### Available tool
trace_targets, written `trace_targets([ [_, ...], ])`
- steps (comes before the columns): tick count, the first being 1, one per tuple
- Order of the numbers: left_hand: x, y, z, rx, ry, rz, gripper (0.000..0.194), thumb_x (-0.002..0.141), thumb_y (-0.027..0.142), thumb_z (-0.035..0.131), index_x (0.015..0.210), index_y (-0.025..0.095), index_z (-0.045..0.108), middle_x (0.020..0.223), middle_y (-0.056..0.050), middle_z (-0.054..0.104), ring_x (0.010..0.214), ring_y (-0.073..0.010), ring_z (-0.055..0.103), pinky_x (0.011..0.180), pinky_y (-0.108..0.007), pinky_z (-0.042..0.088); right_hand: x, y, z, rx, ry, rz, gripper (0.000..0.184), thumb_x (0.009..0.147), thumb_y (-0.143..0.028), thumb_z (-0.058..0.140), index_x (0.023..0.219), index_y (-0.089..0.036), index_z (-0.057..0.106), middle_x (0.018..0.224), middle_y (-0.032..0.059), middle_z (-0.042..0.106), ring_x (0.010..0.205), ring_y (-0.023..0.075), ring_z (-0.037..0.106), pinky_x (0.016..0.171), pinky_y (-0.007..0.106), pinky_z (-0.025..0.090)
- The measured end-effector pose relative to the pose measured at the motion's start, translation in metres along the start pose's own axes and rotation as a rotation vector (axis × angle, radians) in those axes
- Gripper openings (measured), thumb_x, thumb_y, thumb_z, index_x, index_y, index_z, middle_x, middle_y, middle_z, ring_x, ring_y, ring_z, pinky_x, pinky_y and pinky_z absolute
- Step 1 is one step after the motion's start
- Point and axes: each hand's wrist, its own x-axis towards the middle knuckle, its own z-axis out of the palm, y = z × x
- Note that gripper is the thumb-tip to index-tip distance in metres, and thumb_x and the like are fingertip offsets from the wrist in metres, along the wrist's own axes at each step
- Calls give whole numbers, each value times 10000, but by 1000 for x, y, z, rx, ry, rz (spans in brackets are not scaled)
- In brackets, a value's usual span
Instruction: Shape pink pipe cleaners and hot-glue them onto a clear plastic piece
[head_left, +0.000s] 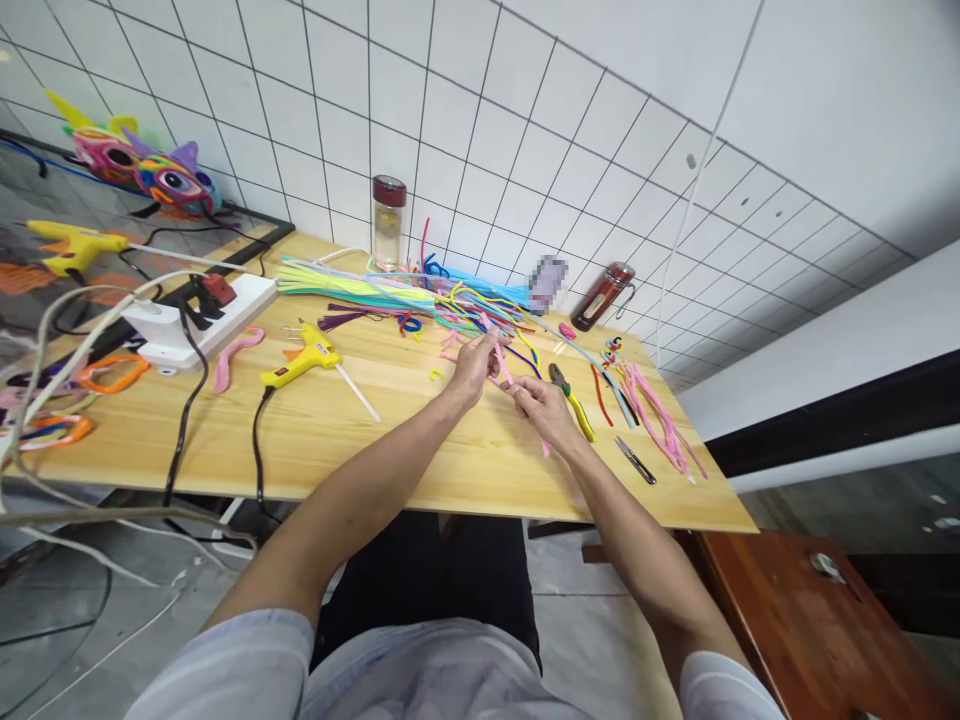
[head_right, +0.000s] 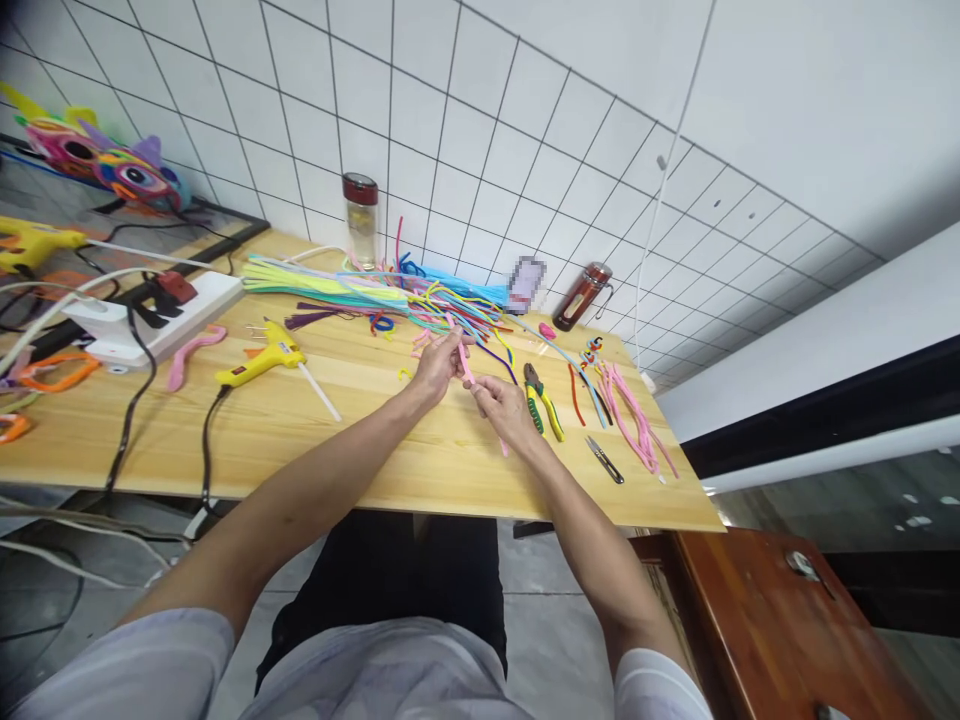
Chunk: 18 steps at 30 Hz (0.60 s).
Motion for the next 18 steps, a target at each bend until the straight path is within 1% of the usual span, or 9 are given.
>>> trace_targets([
  [3,-12,-6,7,71,-138,38,539,829,701,680,771,172,600,627,47,515,433,-56,421,436,-230,294,-4,1,-2,-98,143,7,391,958,-487,535,979,-177,772,565,-43,501,521,129,423,554,260,335],
  [6,-23,-8,14,176,-257,96,517,787,664,730,720,180,560,598,61,490,473,-59,400,469,-229,292,-5,4,-6,-264,272,-22,404,970,-507,534,864,-184,752,547,-40,477,519,127,411,567,271,322],
  [9,-28,-8,18,244,-299,124,472,764,590,764,674,177,555,573,68,466,512,-63,378,502,-228,298,-6,8,-9,-383,332,-26,395,968,-503,541,839,-187,738,553,-29,517,523,129,426,576,278,317],
  [12,-26,-8,18,256,-288,105,443,799,546,738,643,176,549,545,69,449,499,-63,364,504,-232,290,-7,12,-11,-364,301,-1,351,957,-492,564,890,-195,739,572,-28,561,529,134,450,573,276,328],
  [16,-20,-7,14,185,-240,38,431,831,505,717,636,195,490,517,74,437,441,-56,362,469,-231,263,-11,14,-12,-155,199,37,350,966,-494,561,856,-199,715,568,-37,555,520,126,459,568,263,365],
  [18,-17,-5,12,143,-201,20,420,829,485,728,649,198,480,521,75,445,429,-52,367,455,-222,258,-16,11,-12,-56,159,50,373,968,-521,555,918,-194,728,568,-41,547,511,126,456,557,260,379],
])
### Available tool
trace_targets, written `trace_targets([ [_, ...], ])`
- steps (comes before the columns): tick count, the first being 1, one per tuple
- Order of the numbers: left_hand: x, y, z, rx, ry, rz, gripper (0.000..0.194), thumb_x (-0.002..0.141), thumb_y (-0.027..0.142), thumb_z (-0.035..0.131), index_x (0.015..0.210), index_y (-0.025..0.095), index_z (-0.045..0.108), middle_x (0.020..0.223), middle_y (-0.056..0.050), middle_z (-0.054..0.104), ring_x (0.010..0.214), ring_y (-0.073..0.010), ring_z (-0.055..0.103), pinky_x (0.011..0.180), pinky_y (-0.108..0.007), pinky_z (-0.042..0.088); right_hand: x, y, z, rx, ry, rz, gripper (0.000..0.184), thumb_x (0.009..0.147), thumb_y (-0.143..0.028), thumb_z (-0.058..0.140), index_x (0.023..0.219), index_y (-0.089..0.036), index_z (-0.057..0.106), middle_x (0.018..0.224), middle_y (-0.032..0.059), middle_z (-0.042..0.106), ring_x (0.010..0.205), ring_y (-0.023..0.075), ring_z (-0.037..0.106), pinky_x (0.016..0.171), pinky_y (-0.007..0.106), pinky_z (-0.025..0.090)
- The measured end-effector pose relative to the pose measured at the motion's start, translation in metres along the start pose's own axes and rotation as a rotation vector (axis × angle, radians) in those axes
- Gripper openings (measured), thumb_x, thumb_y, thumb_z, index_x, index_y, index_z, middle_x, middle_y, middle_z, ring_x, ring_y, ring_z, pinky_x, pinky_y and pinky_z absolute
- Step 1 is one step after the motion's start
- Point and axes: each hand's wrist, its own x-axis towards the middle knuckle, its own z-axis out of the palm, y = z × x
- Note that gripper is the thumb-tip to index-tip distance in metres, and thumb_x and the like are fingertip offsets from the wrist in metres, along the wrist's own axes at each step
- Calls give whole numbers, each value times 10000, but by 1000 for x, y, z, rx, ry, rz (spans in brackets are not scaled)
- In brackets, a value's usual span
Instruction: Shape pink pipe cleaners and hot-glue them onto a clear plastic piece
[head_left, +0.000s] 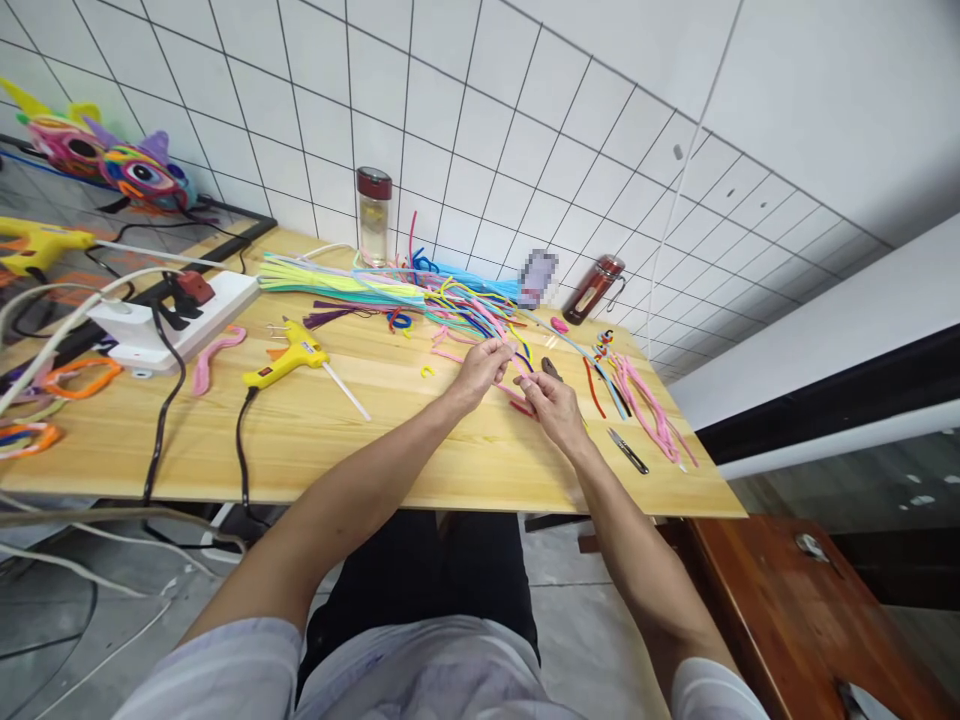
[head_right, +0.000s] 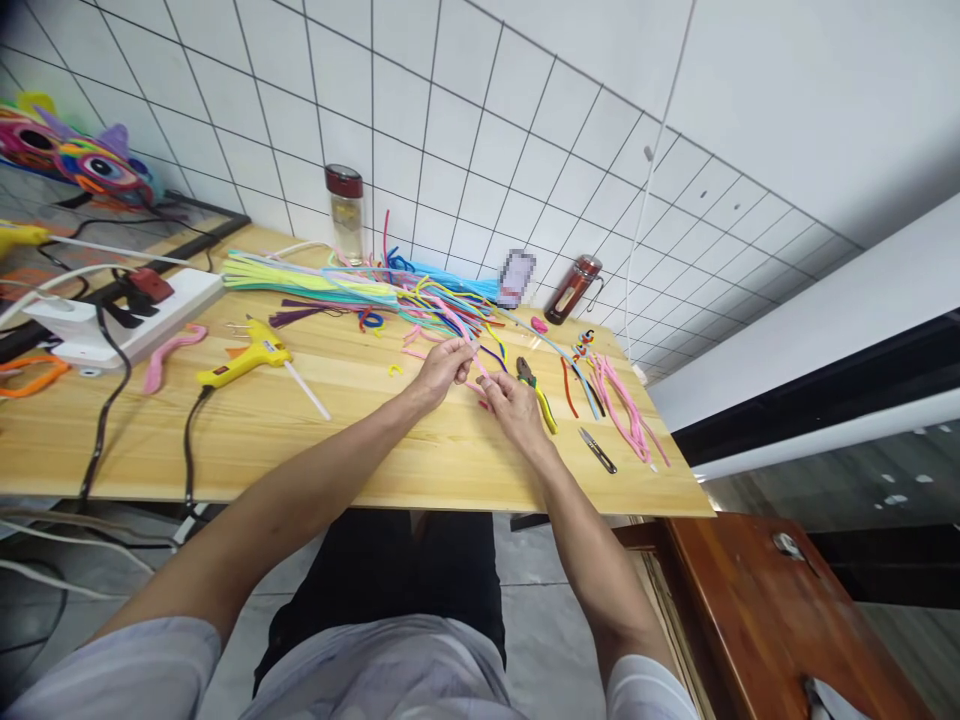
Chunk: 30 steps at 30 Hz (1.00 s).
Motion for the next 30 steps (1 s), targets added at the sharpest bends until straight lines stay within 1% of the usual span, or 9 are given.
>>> trace_targets([
  [2,2,1,-2,-13,23,-1,421,830,470,740,652,197,473,521,77,441,426,-48,366,451,-210,264,-5,-3,-1,58,-29,12,407,965,-547,552,975,-185,737,581,-36,550,507,127,457,543,260,382],
  [8,-1,-3,3,31,36,34,441,881,445,721,642,199,444,505,86,416,427,-47,353,449,-191,274,-18,-8,-4,62,-91,29,413,975,-527,536,946,-181,759,554,-35,529,497,128,448,547,272,367],
  [13,-5,-2,8,56,65,-17,438,918,448,707,665,198,452,500,91,405,422,-47,343,442,-184,266,-32,-1,0,115,-157,52,431,984,-526,530,1058,-167,757,556,-52,494,519,126,425,581,280,354],
  [17,-3,4,7,5,129,-32,438,939,427,696,676,203,427,496,99,370,412,-44,330,434,-178,243,-39,6,-1,205,-172,107,467,982,-558,532,1085,-152,741,551,-62,449,515,121,377,568,285,313],
  [20,-3,5,8,-9,123,-35,444,948,448,680,678,204,425,507,94,375,408,-45,342,431,-181,249,-41,8,-3,282,-166,144,489,952,-587,569,1125,-156,724,589,-62,421,523,118,341,539,284,266],
  [23,-8,2,11,7,64,-50,442,948,558,633,731,195,505,557,74,454,406,-50,378,422,-202,254,-38,10,-4,350,-118,154,496,920,-595,618,1165,-173,706,649,-60,371,551,118,314,522,276,227],
  [25,-12,-2,14,53,-43,-82,486,898,644,649,775,182,563,571,65,486,418,-55,392,431,-215,258,-35,12,-3,384,-89,151,481,916,-600,624,1130,-178,704,648,-64,334,550,115,286,518,274,211],
  [28,-16,-9,16,127,-194,-83,554,786,694,734,726,163,588,559,56,495,472,-60,402,481,-222,287,-30,15,-2,385,-90,132,455,921,-613,612,1048,-184,695,636,-65,334,546,113,285,516,272,225],
  [30,-16,-14,15,159,-194,-60,567,757,700,745,682,161,585,563,48,502,498,-65,403,502,-228,297,-29,15,-2,342,-97,120,437,930,-608,599,1029,-192,687,638,-58,376,548,119,327,521,269,269],
])
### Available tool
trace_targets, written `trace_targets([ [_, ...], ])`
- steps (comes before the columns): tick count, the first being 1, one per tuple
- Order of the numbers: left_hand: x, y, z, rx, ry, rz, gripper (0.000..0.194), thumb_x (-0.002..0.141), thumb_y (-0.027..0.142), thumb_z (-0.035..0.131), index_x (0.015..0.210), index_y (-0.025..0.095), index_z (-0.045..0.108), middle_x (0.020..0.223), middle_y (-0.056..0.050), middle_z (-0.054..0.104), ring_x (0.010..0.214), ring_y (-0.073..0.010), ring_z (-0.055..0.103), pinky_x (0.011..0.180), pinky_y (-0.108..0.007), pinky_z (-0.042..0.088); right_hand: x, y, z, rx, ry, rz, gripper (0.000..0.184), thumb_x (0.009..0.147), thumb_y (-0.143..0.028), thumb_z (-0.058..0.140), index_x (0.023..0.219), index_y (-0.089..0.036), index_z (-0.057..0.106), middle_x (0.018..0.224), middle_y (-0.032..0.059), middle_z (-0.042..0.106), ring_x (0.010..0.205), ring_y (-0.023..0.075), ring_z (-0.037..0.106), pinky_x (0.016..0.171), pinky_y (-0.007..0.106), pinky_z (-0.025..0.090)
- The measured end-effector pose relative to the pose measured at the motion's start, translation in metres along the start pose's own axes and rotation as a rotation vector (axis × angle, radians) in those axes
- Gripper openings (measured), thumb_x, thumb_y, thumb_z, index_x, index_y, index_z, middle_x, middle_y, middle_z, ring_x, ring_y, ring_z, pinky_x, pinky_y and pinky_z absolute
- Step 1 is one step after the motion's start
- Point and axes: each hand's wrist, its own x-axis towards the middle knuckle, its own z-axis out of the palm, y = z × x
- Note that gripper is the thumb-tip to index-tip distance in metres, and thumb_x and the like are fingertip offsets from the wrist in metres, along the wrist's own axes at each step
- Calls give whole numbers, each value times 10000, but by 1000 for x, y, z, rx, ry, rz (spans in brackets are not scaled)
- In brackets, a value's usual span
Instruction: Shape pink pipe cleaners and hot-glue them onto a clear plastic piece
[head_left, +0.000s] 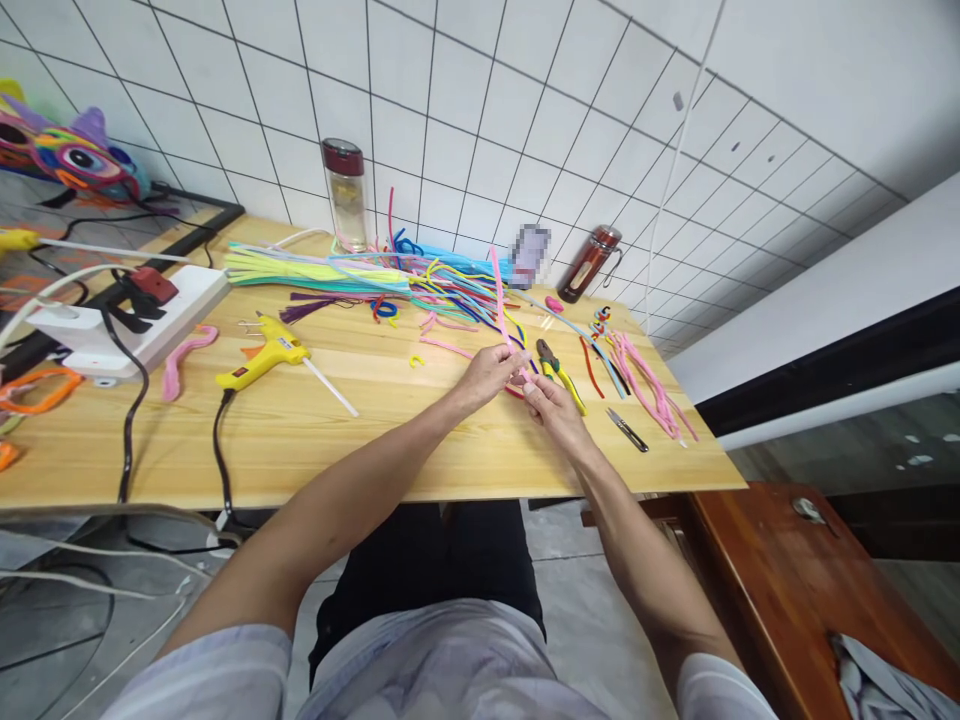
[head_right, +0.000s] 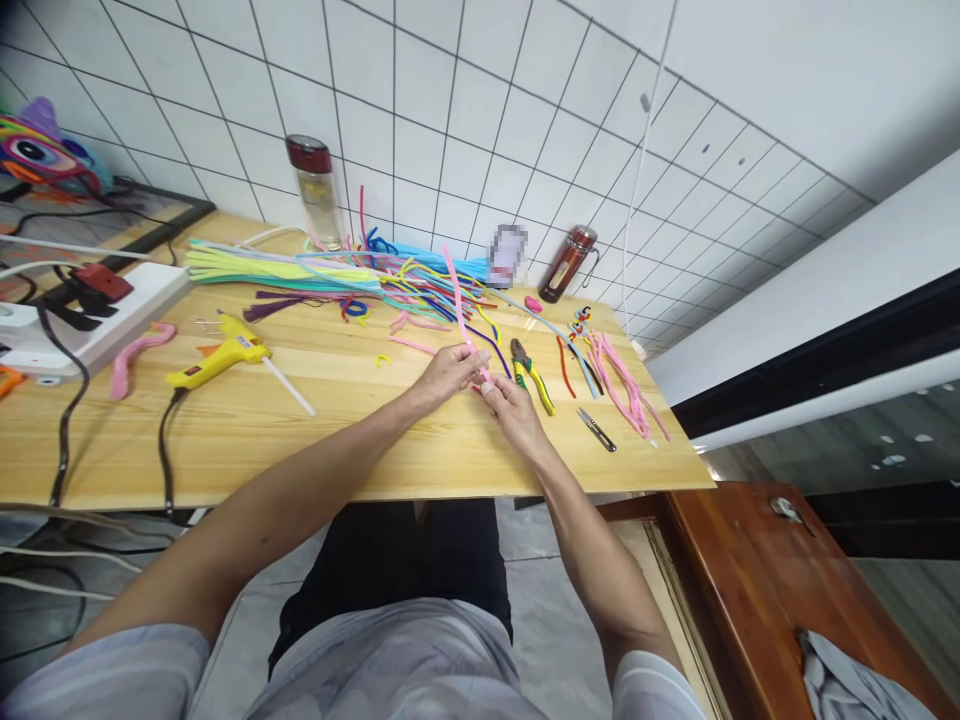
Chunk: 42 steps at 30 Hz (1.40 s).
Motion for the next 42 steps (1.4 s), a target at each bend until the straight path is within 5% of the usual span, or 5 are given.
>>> trace_targets([
  [5,5,-8,-6,60,111,3,495,808,630,713,669,173,584,572,47,497,482,-72,382,479,-230,270,-7,-1,-1,-281,91,-64,343,993,-518,538,966,-220,706,655,-18,571,626,167,533,641,292,418],
  [11,-1,2,0,-26,166,-32,371,872,487,704,714,170,595,558,64,484,447,-59,383,460,-218,280,-6,0,-1,-549,167,-81,387,995,-431,543,671,-245,639,576,-9,617,585,174,571,674,300,407],
  [20,2,10,-1,-143,170,-65,400,905,520,697,762,159,602,599,50,535,386,-46,432,390,-205,292,3,2,-3,-362,142,-46,407,1005,-521,502,892,-215,745,587,-16,592,572,169,547,600,278,406],
  [32,2,3,-4,-33,149,-61,404,874,529,740,791,135,716,572,6,623,405,-60,473,404,-200,313,-6,-2,-11,-290,102,-15,355,980,-512,544,833,-218,678,722,17,713,518,145,564,585,289,468],
  [42,-3,9,0,-244,105,-109,372,896,452,760,875,82,724,738,-86,752,539,-101,649,505,-200,468,-6,4,-6,-443,109,61,303,949,-419,579,749,-227,701,595,1,712,437,141,525,537,291,424],
])
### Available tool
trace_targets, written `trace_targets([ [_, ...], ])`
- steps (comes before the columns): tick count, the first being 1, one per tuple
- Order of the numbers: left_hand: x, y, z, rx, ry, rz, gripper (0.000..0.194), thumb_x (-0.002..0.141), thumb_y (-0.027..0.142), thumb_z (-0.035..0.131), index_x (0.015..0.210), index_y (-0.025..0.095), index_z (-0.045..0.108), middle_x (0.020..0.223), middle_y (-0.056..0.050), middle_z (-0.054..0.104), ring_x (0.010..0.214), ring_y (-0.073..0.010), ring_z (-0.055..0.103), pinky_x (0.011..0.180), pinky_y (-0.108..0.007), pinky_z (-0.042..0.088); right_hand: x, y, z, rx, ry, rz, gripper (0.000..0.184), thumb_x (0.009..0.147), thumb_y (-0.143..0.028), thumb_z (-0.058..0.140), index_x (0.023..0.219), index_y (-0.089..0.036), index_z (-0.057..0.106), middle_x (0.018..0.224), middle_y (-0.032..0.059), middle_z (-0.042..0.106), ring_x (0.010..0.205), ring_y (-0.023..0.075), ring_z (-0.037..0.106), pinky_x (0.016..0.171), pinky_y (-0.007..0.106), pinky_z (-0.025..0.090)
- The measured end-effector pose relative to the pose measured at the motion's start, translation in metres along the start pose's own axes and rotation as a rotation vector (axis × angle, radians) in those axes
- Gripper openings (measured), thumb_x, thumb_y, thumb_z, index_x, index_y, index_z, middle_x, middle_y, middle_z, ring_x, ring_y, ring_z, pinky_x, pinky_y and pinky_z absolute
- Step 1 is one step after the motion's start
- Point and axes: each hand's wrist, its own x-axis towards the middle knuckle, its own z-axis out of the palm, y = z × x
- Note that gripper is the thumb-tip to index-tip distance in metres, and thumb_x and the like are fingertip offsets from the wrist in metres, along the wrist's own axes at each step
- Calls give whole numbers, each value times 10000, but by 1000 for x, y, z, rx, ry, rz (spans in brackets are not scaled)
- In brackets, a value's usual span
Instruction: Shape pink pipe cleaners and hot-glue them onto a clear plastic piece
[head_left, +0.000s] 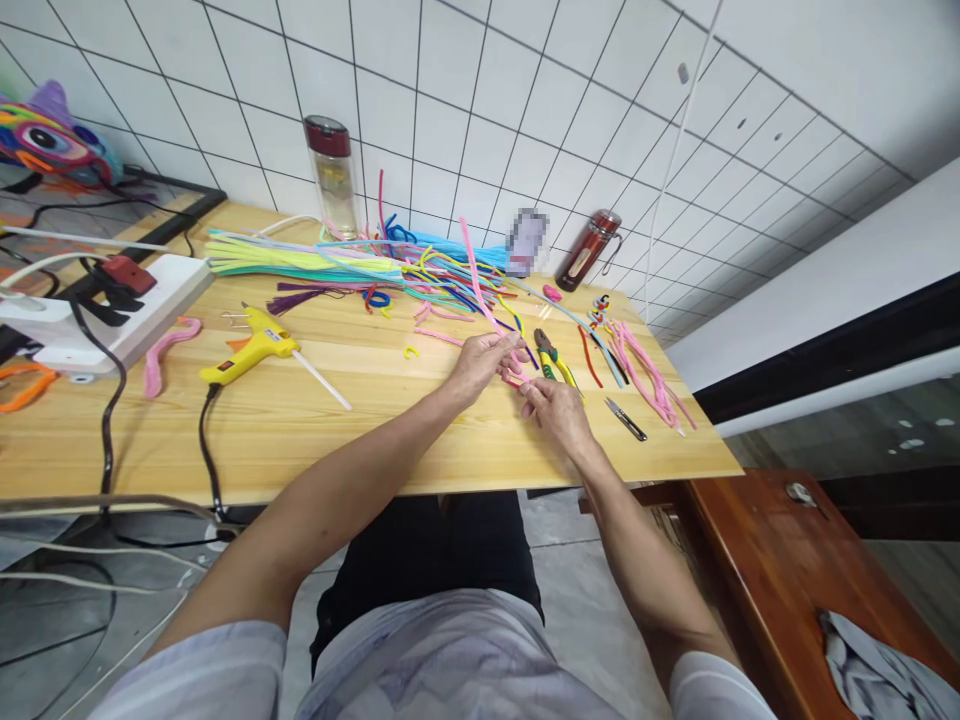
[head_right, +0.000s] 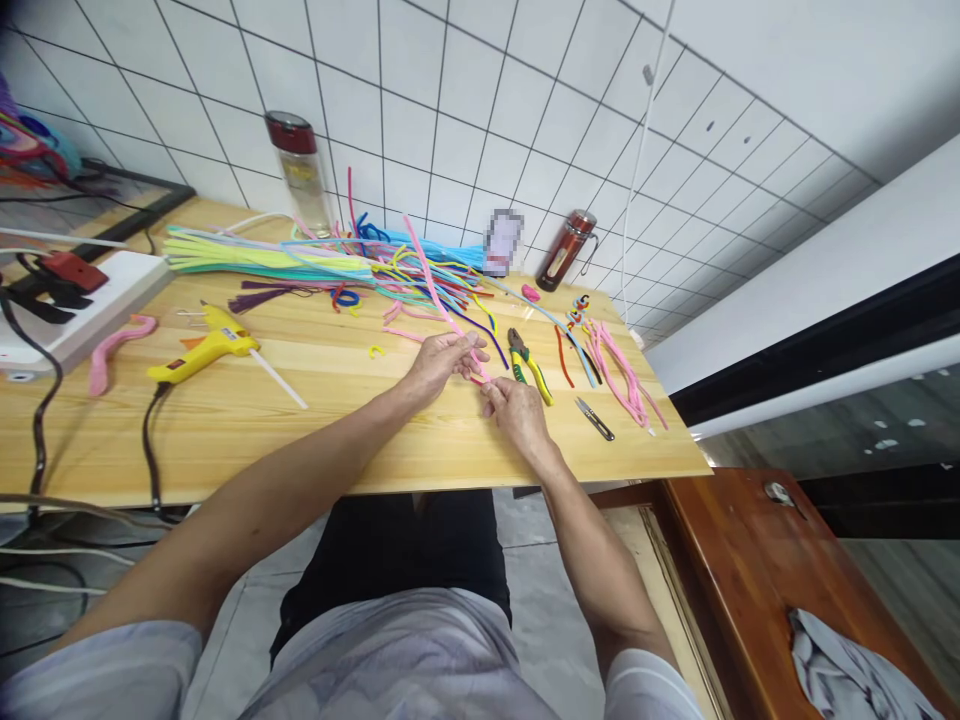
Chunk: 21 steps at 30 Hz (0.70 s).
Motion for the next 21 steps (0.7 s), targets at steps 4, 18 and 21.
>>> trace_targets([
  [4,1,3,0,-28,11,-37,381,892,459,768,871,82,713,745,-81,750,534,-96,649,514,-199,471,0,4,2,125,-32,7,347,970,-514,542,882,-225,713,673,9,736,464,151,548,538,302,449],
  [18,-4,1,2,32,-58,-13,393,882,492,744,816,105,729,637,-37,691,460,-76,549,483,-208,413,2,-7,-11,395,-128,21,506,863,-664,652,973,-174,721,879,81,768,764,188,695,679,289,527],
  [21,-10,-2,6,178,-180,12,473,852,555,739,669,122,687,545,-26,628,428,-75,498,457,-216,363,26,-23,-28,345,39,-73,584,859,-698,650,1124,-182,717,1037,97,765,889,210,697,727,303,539],
])
